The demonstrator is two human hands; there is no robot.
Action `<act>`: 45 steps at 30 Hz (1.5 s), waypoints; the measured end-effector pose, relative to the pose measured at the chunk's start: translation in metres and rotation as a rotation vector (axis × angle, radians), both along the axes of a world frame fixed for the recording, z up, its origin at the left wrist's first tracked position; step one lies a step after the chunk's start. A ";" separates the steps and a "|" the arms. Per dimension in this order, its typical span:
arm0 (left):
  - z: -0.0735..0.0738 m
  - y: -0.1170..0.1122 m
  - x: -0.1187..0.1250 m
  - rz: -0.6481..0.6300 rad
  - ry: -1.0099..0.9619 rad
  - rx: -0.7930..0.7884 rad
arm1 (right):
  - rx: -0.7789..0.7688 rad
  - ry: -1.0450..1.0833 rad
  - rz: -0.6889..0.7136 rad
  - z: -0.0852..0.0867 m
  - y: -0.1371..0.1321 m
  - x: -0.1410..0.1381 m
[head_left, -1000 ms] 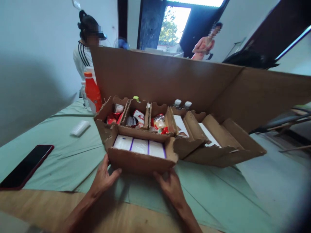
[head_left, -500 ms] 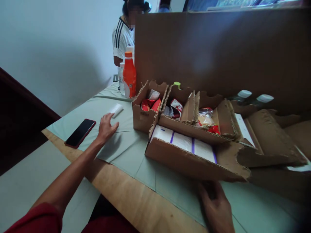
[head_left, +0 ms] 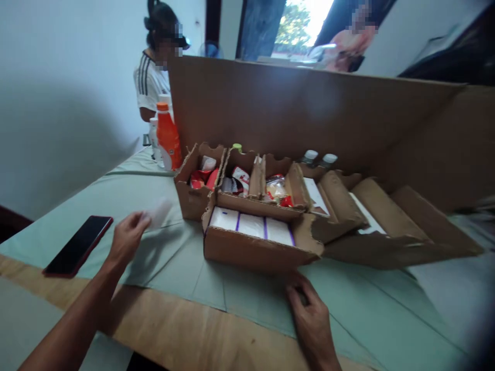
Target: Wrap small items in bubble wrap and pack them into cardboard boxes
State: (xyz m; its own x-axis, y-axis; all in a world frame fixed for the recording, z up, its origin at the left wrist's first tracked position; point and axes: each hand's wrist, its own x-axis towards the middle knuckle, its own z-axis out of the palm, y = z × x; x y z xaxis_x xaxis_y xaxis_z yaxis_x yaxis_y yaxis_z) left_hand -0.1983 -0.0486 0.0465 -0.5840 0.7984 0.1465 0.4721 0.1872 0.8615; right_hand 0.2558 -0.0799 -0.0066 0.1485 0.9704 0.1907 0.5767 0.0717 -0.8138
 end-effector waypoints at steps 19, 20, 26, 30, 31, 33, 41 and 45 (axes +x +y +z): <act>-0.031 -0.099 0.190 -0.665 -1.357 -0.181 | -0.390 0.781 0.448 0.033 -0.053 -0.052; -0.032 -0.097 0.193 -0.674 -1.357 -0.195 | -0.408 0.799 0.421 0.038 -0.050 -0.058; -0.028 -0.071 0.155 -0.388 -1.127 -0.050 | -0.051 0.425 0.140 0.063 -0.032 -0.067; 0.001 -0.068 0.125 -0.387 -0.628 0.134 | 0.346 0.021 0.106 0.075 -0.024 -0.069; 0.013 -0.069 0.125 -0.449 -0.454 0.178 | 0.410 -0.034 0.154 0.079 -0.023 -0.072; 0.037 -0.068 0.133 -0.610 -0.097 0.262 | 0.494 -0.084 0.289 0.089 -0.022 -0.080; 0.038 -0.057 0.152 -0.844 0.464 0.149 | 0.476 0.172 0.461 0.134 -0.046 -0.058; 0.015 -0.060 0.115 -0.872 0.185 -0.204 | 0.415 0.234 0.008 0.124 -0.060 -0.015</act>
